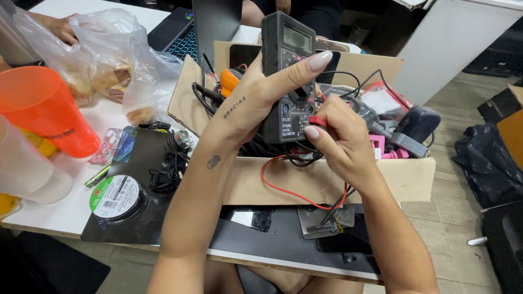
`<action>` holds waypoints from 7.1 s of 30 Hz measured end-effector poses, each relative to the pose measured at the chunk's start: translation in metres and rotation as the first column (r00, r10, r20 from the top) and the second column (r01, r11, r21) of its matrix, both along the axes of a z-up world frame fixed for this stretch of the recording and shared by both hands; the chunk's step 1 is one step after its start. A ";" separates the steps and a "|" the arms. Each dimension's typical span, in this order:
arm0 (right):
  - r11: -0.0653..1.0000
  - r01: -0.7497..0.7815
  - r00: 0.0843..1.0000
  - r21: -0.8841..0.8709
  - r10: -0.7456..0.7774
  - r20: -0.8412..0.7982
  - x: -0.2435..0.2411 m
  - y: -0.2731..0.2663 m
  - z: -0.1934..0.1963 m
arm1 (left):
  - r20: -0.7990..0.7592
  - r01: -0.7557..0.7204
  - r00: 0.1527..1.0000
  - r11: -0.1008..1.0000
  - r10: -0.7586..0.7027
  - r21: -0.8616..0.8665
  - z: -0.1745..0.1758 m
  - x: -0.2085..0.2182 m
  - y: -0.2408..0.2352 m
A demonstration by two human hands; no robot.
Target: The person sorts through a cardboard box filled with various electronic components and tools. They pick up and examine items such as a tablet screen, a light bulb with a cord, a roll of solder, a power adapter, a multimeter with probes, and a white connector, placing them on the table or back into the box.
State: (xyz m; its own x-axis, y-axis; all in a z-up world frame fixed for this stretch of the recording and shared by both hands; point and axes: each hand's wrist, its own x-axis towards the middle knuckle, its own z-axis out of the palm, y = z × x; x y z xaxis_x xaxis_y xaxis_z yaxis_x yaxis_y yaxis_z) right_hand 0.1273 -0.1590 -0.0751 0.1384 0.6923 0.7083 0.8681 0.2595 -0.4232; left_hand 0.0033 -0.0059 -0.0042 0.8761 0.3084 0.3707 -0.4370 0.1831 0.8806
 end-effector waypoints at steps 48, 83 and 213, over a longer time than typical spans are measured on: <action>1.000 0.025 0.999 0.007 -0.025 0.024 -0.011 0.000 0.005 | -0.068 -0.101 0.991 0.970 0.119 0.220 -0.009 0.003 -0.003; 0.919 0.369 0.898 0.141 -0.392 0.200 -0.019 0.005 -0.007 | -0.061 -0.297 0.953 0.955 0.296 -0.018 0.004 -0.001 -0.008; 0.604 0.005 -0.011 0.797 0.797 -0.603 0.084 -0.139 0.030 | 0.316 -0.430 0.903 0.589 0.292 0.684 -0.047 0.049 -0.004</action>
State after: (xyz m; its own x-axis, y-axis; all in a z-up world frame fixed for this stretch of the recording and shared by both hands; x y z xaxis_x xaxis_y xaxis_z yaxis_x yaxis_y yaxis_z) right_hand 0.2114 -0.2976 -0.0454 0.7099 0.5323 0.4612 -0.4314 0.8463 -0.3126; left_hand 0.0526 -0.0096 -0.0510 0.6633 0.1581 0.7314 -0.4612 -0.6834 0.5660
